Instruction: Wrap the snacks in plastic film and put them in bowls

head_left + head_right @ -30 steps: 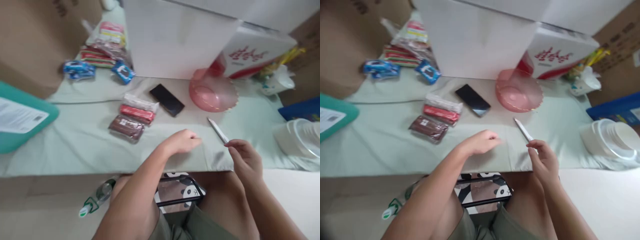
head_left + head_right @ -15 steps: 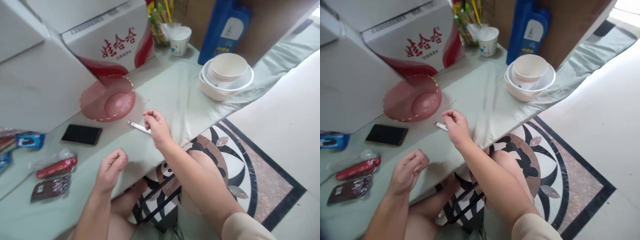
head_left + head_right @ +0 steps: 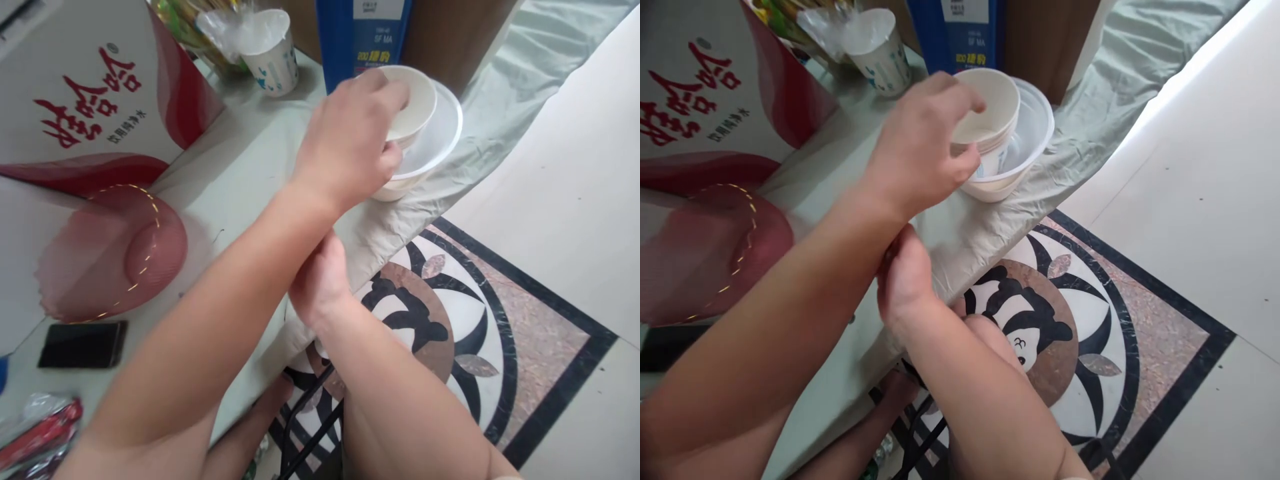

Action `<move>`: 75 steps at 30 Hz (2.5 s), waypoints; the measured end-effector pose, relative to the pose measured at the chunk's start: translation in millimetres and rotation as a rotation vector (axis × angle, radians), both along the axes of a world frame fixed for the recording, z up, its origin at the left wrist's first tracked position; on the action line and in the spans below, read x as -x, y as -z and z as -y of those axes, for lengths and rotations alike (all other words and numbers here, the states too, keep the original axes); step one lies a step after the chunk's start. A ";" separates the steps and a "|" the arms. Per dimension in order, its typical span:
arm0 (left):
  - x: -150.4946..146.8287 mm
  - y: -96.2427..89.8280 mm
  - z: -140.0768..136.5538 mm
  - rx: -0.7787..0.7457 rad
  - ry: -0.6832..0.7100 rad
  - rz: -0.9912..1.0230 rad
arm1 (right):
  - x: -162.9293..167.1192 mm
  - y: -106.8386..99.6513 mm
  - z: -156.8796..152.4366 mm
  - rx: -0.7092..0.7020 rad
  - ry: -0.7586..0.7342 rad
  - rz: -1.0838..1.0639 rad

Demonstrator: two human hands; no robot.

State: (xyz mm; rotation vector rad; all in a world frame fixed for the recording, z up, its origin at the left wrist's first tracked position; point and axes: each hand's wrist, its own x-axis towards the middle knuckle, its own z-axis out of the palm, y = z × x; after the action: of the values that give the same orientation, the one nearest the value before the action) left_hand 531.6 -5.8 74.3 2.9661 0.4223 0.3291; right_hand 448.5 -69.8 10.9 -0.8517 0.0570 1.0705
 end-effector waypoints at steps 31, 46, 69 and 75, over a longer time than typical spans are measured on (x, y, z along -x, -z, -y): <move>238.2 46.3 17.5 -0.220 -0.514 0.425 | 40.7 -2.0 -11.9 0.019 -0.171 -0.110; 396.1 72.7 82.3 -0.192 -0.695 0.373 | 97.8 11.0 -8.1 0.208 -0.524 0.932; 538.8 76.8 11.2 0.159 -1.557 0.328 | 148.7 20.1 -7.2 0.591 -0.419 1.394; 537.3 74.9 11.0 0.197 -1.397 0.279 | 156.1 30.7 -8.1 0.153 -0.348 0.992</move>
State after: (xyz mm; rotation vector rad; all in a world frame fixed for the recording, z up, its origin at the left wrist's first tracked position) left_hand -5.7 -16.8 -0.5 1.8783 2.1937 0.7025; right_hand 292.4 -61.7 -19.8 -1.4882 -0.8754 0.8616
